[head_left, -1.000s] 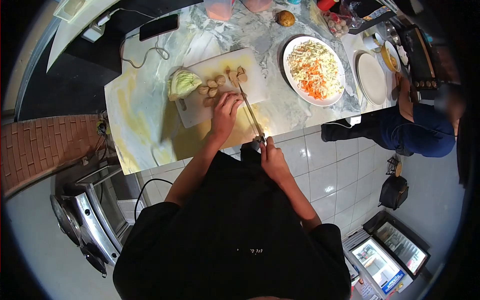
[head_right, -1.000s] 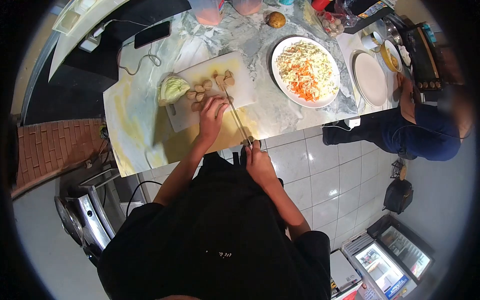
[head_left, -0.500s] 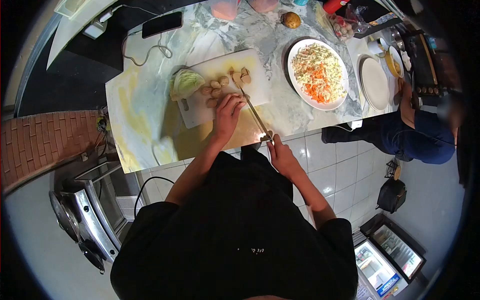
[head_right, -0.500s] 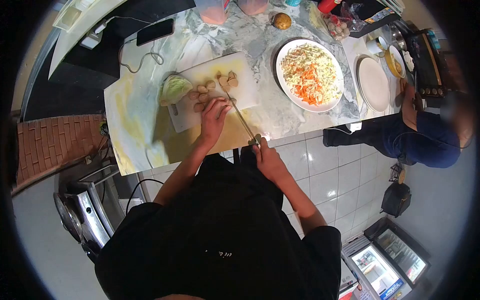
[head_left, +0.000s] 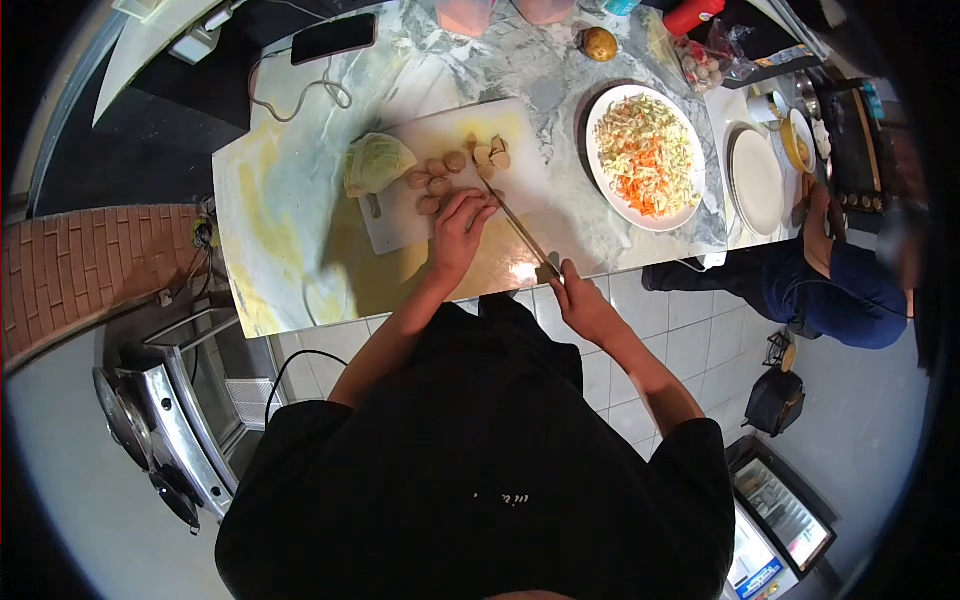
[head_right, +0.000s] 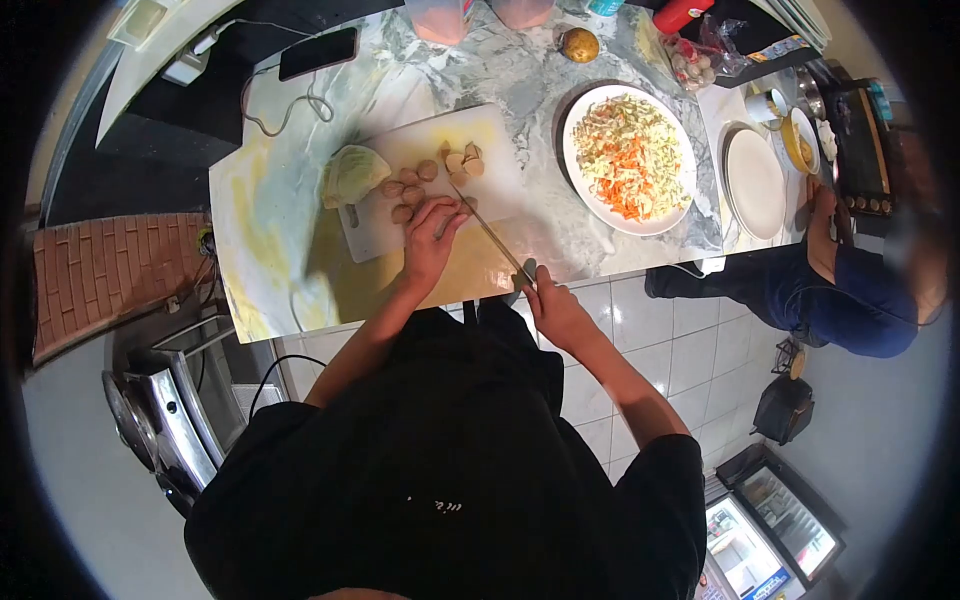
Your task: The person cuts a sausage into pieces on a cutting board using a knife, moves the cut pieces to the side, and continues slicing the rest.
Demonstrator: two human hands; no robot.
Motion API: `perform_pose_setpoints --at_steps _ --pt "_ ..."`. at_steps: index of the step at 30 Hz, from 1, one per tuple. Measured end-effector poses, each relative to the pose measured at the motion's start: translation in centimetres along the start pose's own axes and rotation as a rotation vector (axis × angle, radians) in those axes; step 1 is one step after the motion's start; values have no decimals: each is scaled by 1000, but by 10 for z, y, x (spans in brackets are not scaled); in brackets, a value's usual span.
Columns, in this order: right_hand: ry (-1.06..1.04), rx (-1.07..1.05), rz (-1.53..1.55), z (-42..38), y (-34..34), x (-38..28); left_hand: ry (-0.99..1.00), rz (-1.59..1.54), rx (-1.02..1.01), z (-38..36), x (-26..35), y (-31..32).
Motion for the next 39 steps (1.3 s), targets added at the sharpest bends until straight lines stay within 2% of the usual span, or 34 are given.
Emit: perform_pose_setpoints --at_steps 10,16,18,21,23,24,26,28,31,34,39 --pt "6 -46 -56 4 -11 -3 -22 -6 38 -1 6 -1" --pt "-105 42 175 -9 -13 -20 -43 4 57 6 6 -1" --pt "-112 113 107 -10 -3 -8 -45 3 49 7 6 -3" --pt "-58 90 -23 -14 3 -3 -17 0 3 5 17 -9" --pt "-52 103 -41 -14 7 2 66 141 140 12 41 -23" --pt "-52 111 -63 -14 8 4 63 143 137 21 47 -25" --pt "-53 110 -86 -14 5 1 282 101 74 53 53 -19" --pt "-58 112 -108 -11 3 -1 344 106 -119 94 56 -3" --pt "-43 106 -138 -9 1 2 459 298 -186 127 48 26" --pt "-45 120 -167 -9 -1 4 503 430 -210 130 42 32" --pt "-17 112 -175 -9 2 2 539 456 -255 111 39 33"
Point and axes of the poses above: each hand's wrist, its own z-axis towards the middle knuckle, its own y-axis out of the palm, x = y × z, the point moved 2 cm from there along z, towards the middle knuckle, and after that the axes turned 7 degrees about z, right-handed, at the moved point
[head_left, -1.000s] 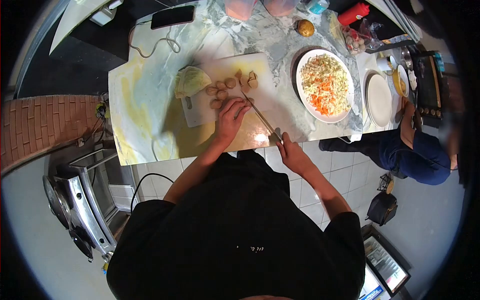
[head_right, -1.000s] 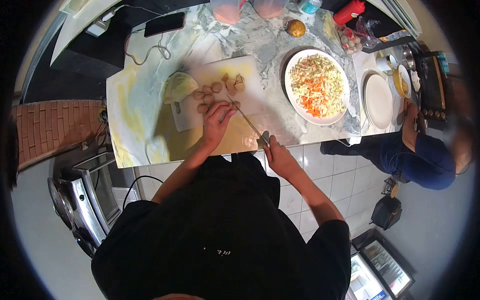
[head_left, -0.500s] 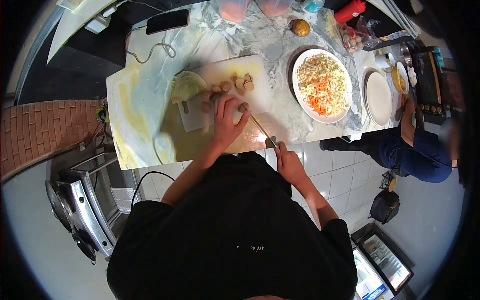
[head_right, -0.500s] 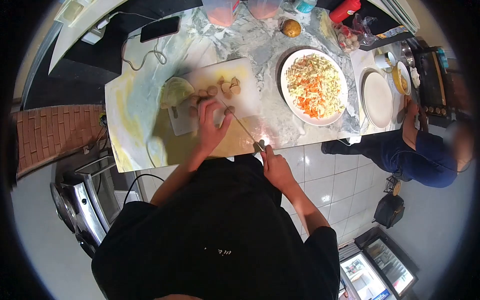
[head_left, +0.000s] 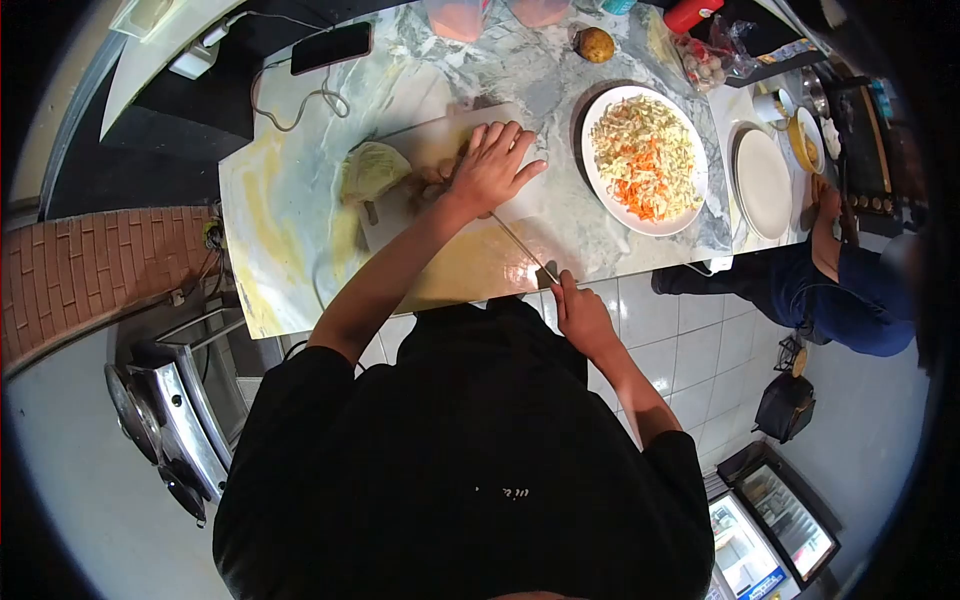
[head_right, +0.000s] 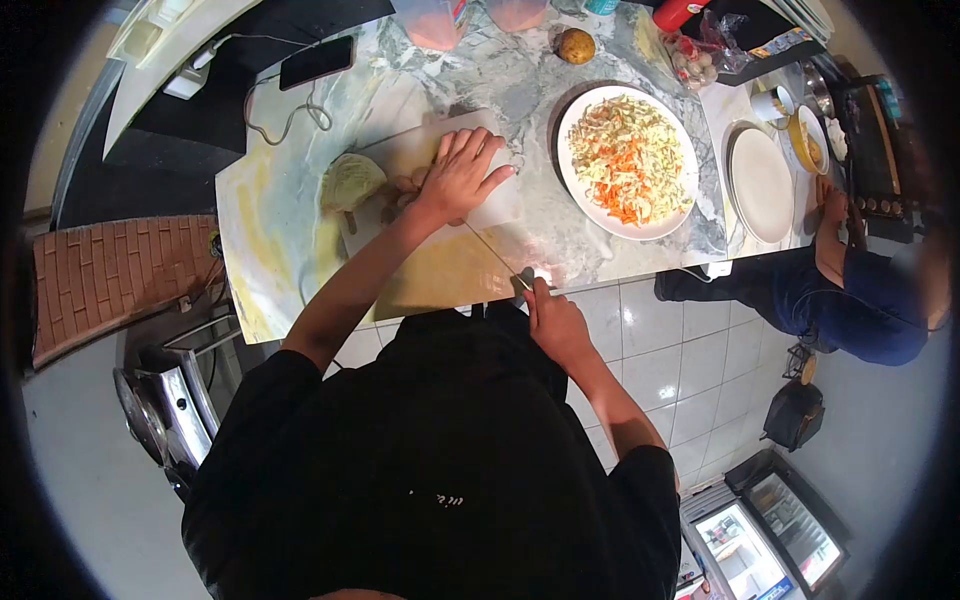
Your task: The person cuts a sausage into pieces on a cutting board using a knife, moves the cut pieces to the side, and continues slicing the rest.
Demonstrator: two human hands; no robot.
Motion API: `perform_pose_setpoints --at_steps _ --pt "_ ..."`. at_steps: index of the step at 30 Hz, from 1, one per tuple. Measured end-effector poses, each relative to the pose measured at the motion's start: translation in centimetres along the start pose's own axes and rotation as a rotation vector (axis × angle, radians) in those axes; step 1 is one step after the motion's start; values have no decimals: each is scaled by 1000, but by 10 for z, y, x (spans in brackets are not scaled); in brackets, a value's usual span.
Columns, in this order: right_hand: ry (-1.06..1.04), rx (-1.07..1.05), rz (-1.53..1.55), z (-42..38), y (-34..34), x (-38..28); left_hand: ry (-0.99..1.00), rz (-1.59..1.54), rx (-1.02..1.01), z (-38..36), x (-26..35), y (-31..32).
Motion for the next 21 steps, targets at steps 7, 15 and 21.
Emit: perform_pose_setpoints --at_steps 7,15,21 --pt "0 -7 -37 4 1 5 -18 67 38 -1 -7 9" --pt "25 3 -57 4 0 0 5 105 44 -2 -6 17" --pt "10 14 -63 6 -4 0 -9 78 58 -5 -9 22"
Point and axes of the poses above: each hand's wrist, its own z-axis towards the middle knuckle, its own y-axis out of the palm, x = y × z, the point moved 2 cm from there along z, towards the middle knuckle, and after that the axes turned 7 degrees about z, right-handed, at the moved point
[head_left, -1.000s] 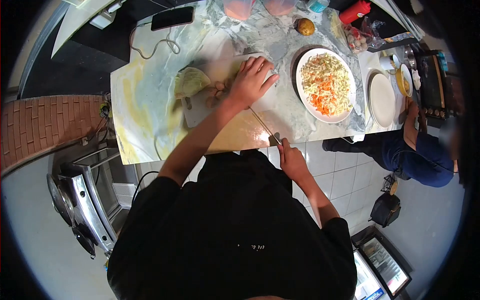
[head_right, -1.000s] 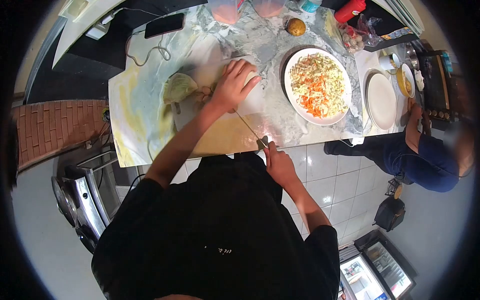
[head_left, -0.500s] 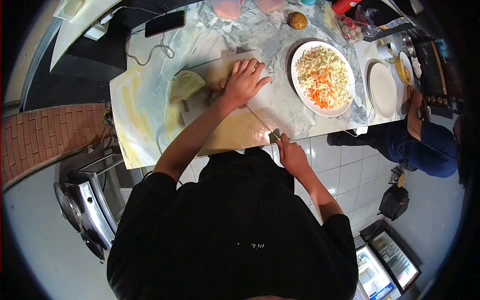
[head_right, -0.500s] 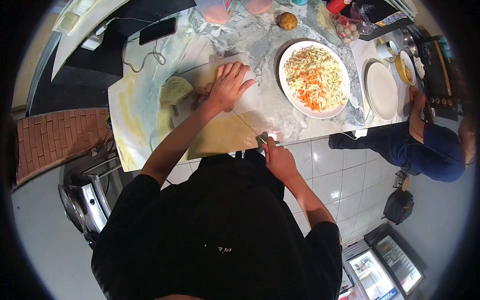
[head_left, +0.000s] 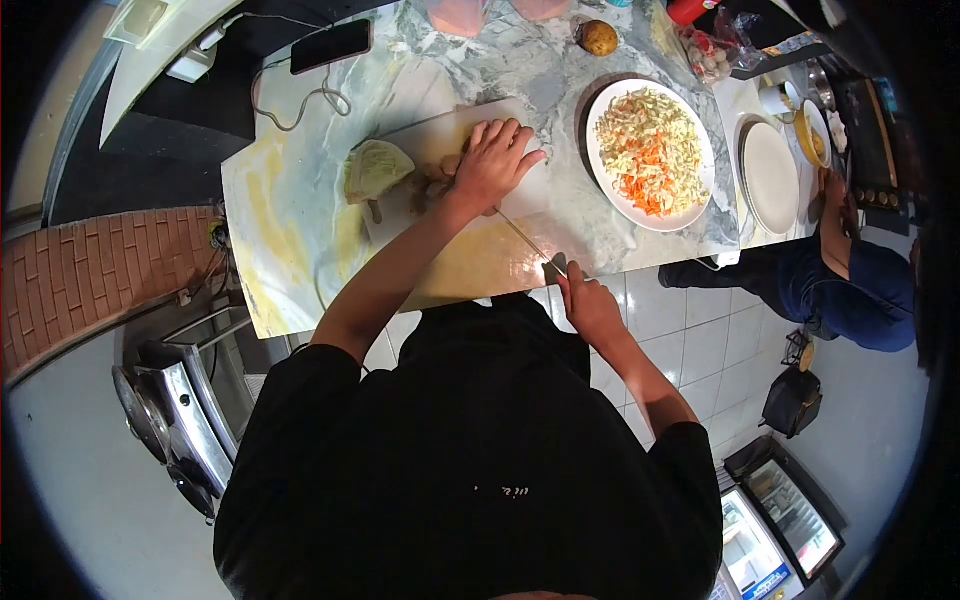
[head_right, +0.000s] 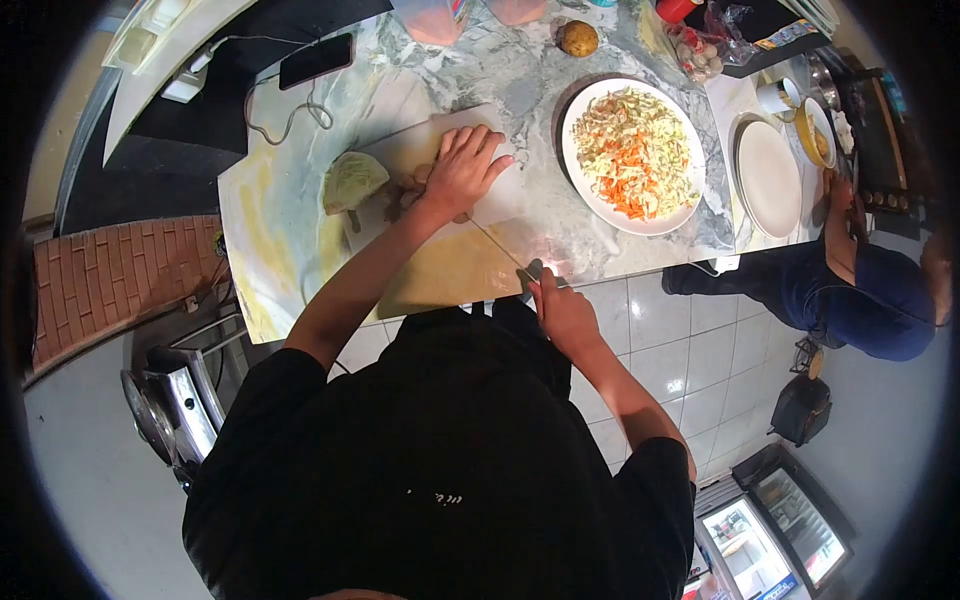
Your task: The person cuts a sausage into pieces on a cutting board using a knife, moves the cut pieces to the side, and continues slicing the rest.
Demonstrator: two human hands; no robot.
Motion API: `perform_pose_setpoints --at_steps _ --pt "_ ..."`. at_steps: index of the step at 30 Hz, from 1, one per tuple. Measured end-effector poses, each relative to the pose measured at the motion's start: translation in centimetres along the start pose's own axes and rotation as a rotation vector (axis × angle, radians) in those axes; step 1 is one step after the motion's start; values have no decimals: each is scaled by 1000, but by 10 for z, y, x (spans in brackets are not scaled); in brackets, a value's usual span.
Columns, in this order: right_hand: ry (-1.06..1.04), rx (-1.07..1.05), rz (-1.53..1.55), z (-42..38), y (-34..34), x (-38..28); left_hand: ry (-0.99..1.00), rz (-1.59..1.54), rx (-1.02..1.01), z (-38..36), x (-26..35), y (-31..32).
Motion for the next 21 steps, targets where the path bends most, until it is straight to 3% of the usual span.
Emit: perform_pose_setpoints --at_steps 11,14,16,21 --pt "18 -53 0 11 -1 4 49 -23 42 7 5 -12" --pt "12 -53 27 9 0 3 -13 -159 121 7 24 -44" --pt "4 -46 42 10 -1 2 -265 -228 210 -6 24 -62" --pt "21 -3 103 10 4 6 -382 -226 93 -87 23 -72"
Point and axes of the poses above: each hand's wrist, its own z-axis towards the middle knuckle, its own y-axis out of the palm, x = y × z, the point moved 2 cm from there along z, towards the middle knuckle, and after that the axes turned 7 degrees about z, right-handed, at the moved point
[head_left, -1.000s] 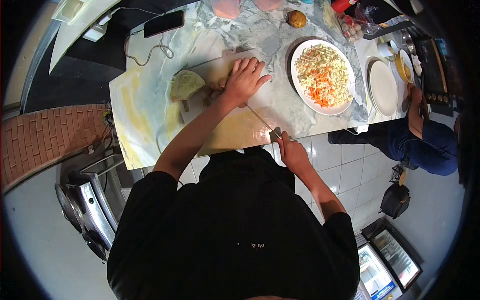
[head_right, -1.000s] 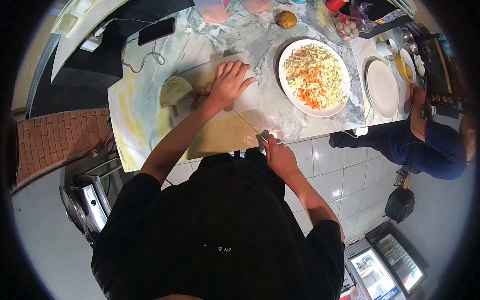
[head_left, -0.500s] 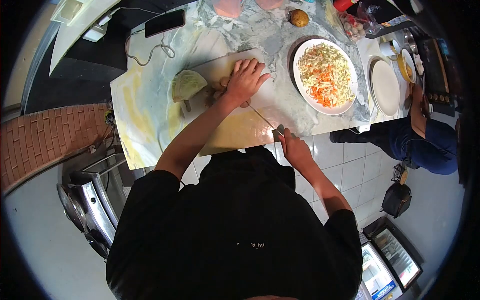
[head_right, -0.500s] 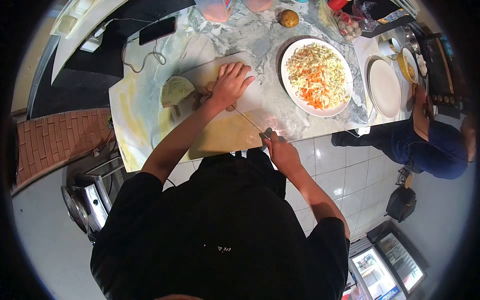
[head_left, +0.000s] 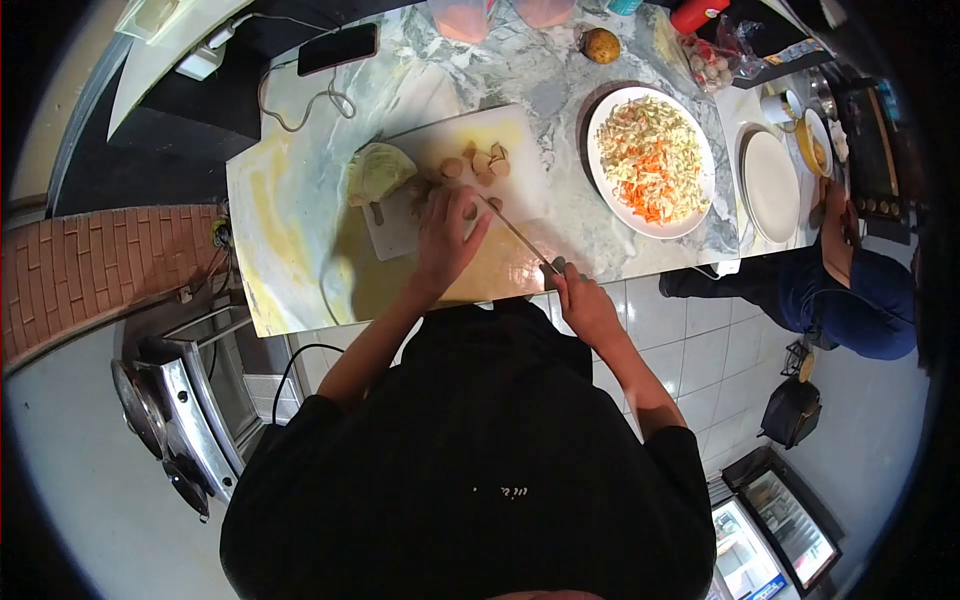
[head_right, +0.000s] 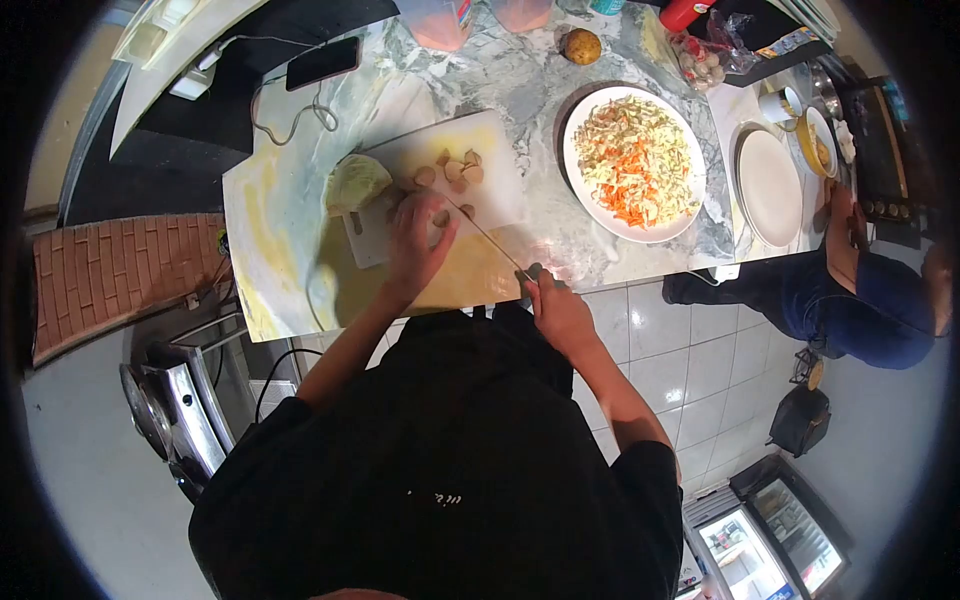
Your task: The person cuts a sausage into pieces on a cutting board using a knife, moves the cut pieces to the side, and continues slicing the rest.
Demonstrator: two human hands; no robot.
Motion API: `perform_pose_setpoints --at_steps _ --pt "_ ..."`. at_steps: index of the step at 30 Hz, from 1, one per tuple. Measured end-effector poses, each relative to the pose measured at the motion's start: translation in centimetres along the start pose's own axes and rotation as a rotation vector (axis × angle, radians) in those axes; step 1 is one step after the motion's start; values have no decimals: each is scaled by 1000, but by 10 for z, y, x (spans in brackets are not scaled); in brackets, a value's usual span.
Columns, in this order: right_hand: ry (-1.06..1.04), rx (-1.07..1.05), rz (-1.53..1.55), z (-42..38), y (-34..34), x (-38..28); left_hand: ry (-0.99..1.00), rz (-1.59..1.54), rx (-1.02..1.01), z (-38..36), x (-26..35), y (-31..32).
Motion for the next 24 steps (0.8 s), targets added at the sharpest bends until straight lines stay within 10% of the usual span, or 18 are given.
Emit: perform_pose_setpoints --at_steps 24 --pt "79 137 482 -23 22 4 -57 -65 -73 -22 -11 4"
Point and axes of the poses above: each hand's wrist, its own z-axis towards the middle knuckle, its own y-axis out of the palm, x = y × z, the point moved 2 cm from there along z, towards the middle knuckle, and after that the axes turned 7 degrees about z, right-handed, at the moved point
